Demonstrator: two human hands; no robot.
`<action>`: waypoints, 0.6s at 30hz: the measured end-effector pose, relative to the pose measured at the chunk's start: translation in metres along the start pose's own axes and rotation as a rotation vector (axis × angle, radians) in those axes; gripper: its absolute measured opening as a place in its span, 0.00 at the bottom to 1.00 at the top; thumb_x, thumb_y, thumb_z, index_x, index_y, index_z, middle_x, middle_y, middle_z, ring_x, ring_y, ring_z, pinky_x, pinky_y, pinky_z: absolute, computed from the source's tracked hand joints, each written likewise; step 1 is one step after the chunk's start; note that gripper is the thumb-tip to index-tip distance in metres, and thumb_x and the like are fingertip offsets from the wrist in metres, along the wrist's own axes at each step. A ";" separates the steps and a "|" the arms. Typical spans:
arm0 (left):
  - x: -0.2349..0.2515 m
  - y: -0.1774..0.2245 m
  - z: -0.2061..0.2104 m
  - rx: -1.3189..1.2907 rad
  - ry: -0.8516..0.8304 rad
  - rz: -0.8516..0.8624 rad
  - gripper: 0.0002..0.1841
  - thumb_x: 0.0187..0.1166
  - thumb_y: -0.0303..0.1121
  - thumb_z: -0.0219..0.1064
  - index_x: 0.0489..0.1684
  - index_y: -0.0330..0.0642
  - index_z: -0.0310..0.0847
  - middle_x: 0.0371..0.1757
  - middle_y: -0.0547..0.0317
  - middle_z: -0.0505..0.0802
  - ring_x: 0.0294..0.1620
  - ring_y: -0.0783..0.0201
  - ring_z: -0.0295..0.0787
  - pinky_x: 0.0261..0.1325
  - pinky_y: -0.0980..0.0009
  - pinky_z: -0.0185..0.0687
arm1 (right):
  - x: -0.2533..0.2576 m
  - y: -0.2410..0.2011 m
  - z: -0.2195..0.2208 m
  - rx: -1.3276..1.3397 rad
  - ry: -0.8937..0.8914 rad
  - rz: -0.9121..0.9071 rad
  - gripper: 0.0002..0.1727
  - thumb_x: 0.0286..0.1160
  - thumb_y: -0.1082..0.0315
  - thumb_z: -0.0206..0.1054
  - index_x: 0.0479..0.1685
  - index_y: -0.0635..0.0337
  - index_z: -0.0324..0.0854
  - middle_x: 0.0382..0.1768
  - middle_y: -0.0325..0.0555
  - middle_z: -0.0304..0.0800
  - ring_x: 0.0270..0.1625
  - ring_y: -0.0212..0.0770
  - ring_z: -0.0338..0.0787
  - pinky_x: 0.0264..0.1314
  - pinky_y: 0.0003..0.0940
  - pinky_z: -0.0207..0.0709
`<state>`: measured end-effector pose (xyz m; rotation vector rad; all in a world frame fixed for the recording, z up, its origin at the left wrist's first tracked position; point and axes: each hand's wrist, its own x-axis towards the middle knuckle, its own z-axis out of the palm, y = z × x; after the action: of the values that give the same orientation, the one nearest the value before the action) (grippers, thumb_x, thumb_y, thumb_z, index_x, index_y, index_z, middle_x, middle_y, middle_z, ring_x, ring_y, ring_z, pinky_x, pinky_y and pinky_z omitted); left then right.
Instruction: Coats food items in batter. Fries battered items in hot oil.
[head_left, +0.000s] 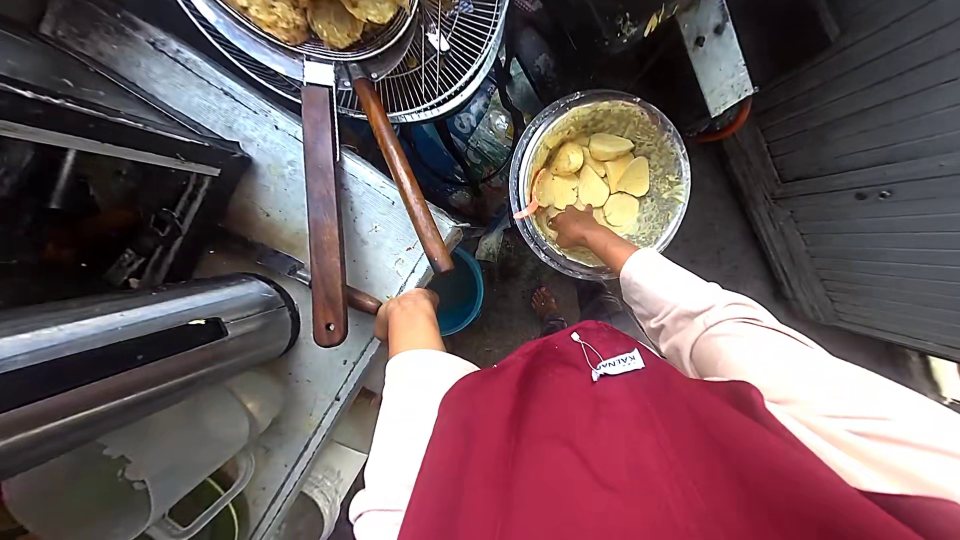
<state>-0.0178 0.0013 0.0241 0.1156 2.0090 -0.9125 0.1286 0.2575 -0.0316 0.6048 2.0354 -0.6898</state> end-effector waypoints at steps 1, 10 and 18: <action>0.000 0.000 0.000 0.004 0.003 0.004 0.25 0.81 0.55 0.61 0.55 0.42 0.88 0.58 0.41 0.93 0.60 0.39 0.91 0.52 0.36 0.84 | 0.000 0.007 -0.002 0.052 -0.052 -0.031 0.24 0.78 0.66 0.67 0.74 0.60 0.82 0.73 0.64 0.82 0.81 0.66 0.75 0.78 0.80 0.55; -0.002 0.000 -0.003 -0.010 -0.006 0.002 0.23 0.80 0.53 0.62 0.53 0.43 0.89 0.56 0.41 0.93 0.59 0.40 0.91 0.51 0.37 0.83 | -0.039 0.067 0.013 0.167 0.185 0.150 0.28 0.74 0.71 0.68 0.77 0.65 0.78 0.75 0.68 0.79 0.81 0.69 0.72 0.78 0.76 0.60; -0.004 0.000 -0.005 -0.057 -0.030 -0.036 0.28 0.82 0.57 0.60 0.59 0.40 0.87 0.61 0.39 0.91 0.64 0.38 0.89 0.56 0.36 0.82 | -0.050 0.027 0.025 0.017 0.093 0.121 0.12 0.74 0.75 0.66 0.52 0.70 0.88 0.60 0.68 0.88 0.66 0.68 0.87 0.63 0.69 0.79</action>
<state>-0.0183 0.0059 0.0288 0.0341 2.0135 -0.8738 0.1854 0.2530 -0.0064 0.7762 2.0607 -0.6185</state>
